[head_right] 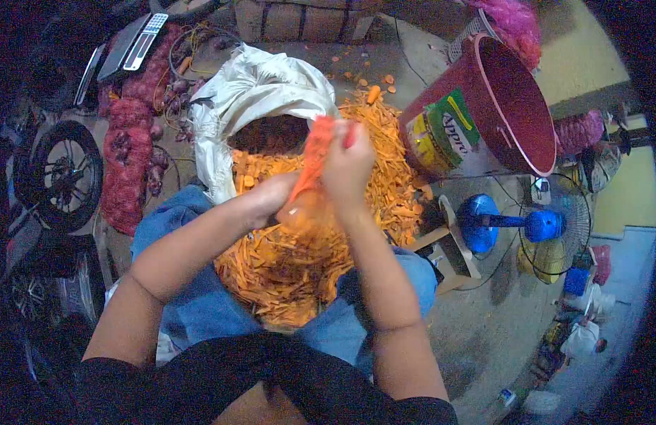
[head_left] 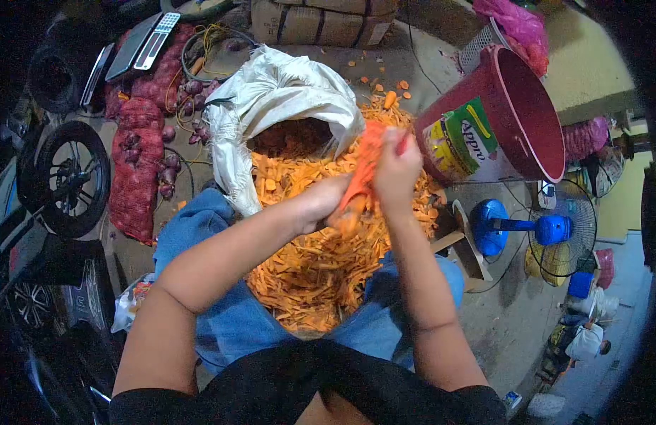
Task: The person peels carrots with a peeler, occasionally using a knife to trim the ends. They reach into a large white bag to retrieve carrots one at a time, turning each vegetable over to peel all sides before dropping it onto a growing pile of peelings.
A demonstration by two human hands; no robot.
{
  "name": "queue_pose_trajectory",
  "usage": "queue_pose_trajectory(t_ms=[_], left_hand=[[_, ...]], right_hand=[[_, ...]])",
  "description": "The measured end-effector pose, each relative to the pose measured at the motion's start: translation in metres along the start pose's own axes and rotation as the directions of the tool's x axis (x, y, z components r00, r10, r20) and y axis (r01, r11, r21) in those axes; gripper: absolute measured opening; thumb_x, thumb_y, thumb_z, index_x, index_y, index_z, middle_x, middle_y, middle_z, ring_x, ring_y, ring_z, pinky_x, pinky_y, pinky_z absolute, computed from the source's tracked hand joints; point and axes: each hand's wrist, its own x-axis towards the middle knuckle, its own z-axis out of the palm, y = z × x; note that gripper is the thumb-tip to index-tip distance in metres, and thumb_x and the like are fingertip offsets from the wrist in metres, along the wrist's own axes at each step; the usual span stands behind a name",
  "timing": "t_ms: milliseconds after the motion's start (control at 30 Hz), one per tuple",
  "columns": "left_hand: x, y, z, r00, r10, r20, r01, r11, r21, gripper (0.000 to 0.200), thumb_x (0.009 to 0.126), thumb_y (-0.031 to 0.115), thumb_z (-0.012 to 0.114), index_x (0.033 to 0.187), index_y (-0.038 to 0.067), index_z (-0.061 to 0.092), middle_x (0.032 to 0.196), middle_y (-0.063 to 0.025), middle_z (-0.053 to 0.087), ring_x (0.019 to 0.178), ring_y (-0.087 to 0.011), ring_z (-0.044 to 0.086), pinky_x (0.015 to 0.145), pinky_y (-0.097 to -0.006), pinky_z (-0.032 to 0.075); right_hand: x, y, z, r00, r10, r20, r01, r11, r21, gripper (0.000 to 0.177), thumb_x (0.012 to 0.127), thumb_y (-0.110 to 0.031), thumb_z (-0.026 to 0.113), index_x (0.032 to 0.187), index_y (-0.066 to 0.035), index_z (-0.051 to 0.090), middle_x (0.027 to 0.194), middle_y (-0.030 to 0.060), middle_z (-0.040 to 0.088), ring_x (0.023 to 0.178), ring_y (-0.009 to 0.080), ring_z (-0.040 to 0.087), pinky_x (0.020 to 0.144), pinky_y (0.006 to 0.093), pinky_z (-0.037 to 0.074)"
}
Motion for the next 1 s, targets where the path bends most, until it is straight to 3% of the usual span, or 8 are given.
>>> queue_pose_trajectory(t_ms=[100,167,233,300,433,633,767,1000], left_hand=[[-0.027,0.013,0.017,0.999,0.052,0.0,-0.049,0.933,0.356,0.038,0.083,0.029,0.029,0.109,0.003,0.041,0.104,-0.0063,0.049,0.088,-0.0145,0.05,0.076,-0.0273,0.041],[-0.025,0.008,0.013,0.991,0.08,0.107,-0.11,0.944,0.31,0.04,0.084,0.029,0.029,0.114,0.003,0.036,0.11,-0.0053,0.044,0.094,-0.0139,0.046,0.08,-0.0271,0.038],[-0.018,0.007,0.005,0.996,-0.075,0.048,0.079,0.994,-0.073,0.038,0.084,0.028,0.029,0.111,0.002,0.038,0.107,-0.0067,0.047,0.092,-0.0152,0.048,0.079,-0.0274,0.039],[-0.009,0.007,-0.001,0.997,-0.065,0.033,0.07,0.984,-0.162,0.037,0.084,0.028,0.029,0.109,0.002,0.04,0.103,-0.0074,0.049,0.09,-0.0159,0.05,0.078,-0.0277,0.04],[-0.009,0.011,0.002,0.996,0.082,-0.045,-0.086,0.992,-0.094,0.036,0.084,0.029,0.028,0.102,0.003,0.045,0.092,-0.0087,0.054,0.081,-0.0173,0.054,0.073,-0.0282,0.044],[-0.022,0.009,0.012,0.996,-0.064,0.066,0.061,0.997,0.056,0.037,0.083,0.033,0.033,0.097,0.001,0.048,0.089,-0.0069,0.055,0.077,-0.0125,0.053,0.066,-0.0257,0.044],[-0.017,0.014,0.006,0.997,-0.075,0.014,0.076,0.989,-0.127,0.037,0.083,0.033,0.032,0.099,0.002,0.047,0.092,-0.0069,0.054,0.079,-0.0135,0.053,0.069,-0.027,0.043],[-0.011,0.007,0.0,0.996,0.059,0.067,-0.043,0.973,-0.227,0.034,0.083,0.034,0.032,0.096,0.007,0.048,0.084,-0.0052,0.055,0.073,-0.0137,0.054,0.065,-0.0267,0.045]], right_hand=[[0.044,0.051,-0.026,0.94,0.225,-0.255,-0.228,0.973,0.021,0.027,0.079,-0.021,0.044,0.064,0.001,0.047,0.054,0.0058,0.05,0.05,0.0138,0.044,0.047,0.0304,0.035],[0.058,0.078,-0.045,0.865,0.351,-0.359,-0.34,0.935,0.097,0.028,0.079,-0.02,0.042,0.063,0.001,0.047,0.05,0.0026,0.048,0.046,0.0114,0.043,0.044,0.0291,0.034],[0.055,0.05,-0.047,0.865,0.433,-0.254,-0.363,0.889,0.279,0.025,0.08,-0.018,0.042,0.064,0.0,0.048,0.053,0.0016,0.048,0.047,0.0096,0.042,0.045,0.027,0.034],[0.035,0.002,-0.031,0.939,0.341,-0.037,-0.29,0.846,0.447,0.023,0.08,-0.019,0.042,0.067,-0.001,0.049,0.057,0.0016,0.048,0.049,0.009,0.041,0.045,0.0267,0.034],[-0.015,-0.029,-0.002,0.979,-0.028,0.202,0.012,0.997,0.08,0.023,0.08,-0.021,0.044,0.075,0.0,0.05,0.063,0.0006,0.048,0.057,0.0091,0.044,0.054,0.0229,0.036],[0.049,0.054,-0.033,0.951,0.135,-0.28,-0.143,0.99,-0.007,0.028,0.08,-0.022,0.042,0.07,0.003,0.048,0.058,0.0077,0.051,0.052,0.0143,0.045,0.051,0.0293,0.037],[0.049,0.05,-0.034,0.92,0.344,-0.187,-0.228,0.859,0.459,0.024,0.08,-0.019,0.045,0.069,0.002,0.048,0.063,0.0023,0.05,0.055,0.0095,0.045,0.051,0.025,0.036],[-0.013,-0.024,-0.003,0.984,0.106,0.142,-0.128,0.98,0.154,0.023,0.08,-0.021,0.043,0.069,-0.002,0.047,0.059,0.001,0.042,0.058,0.007,0.038,0.052,0.0218,0.033]])
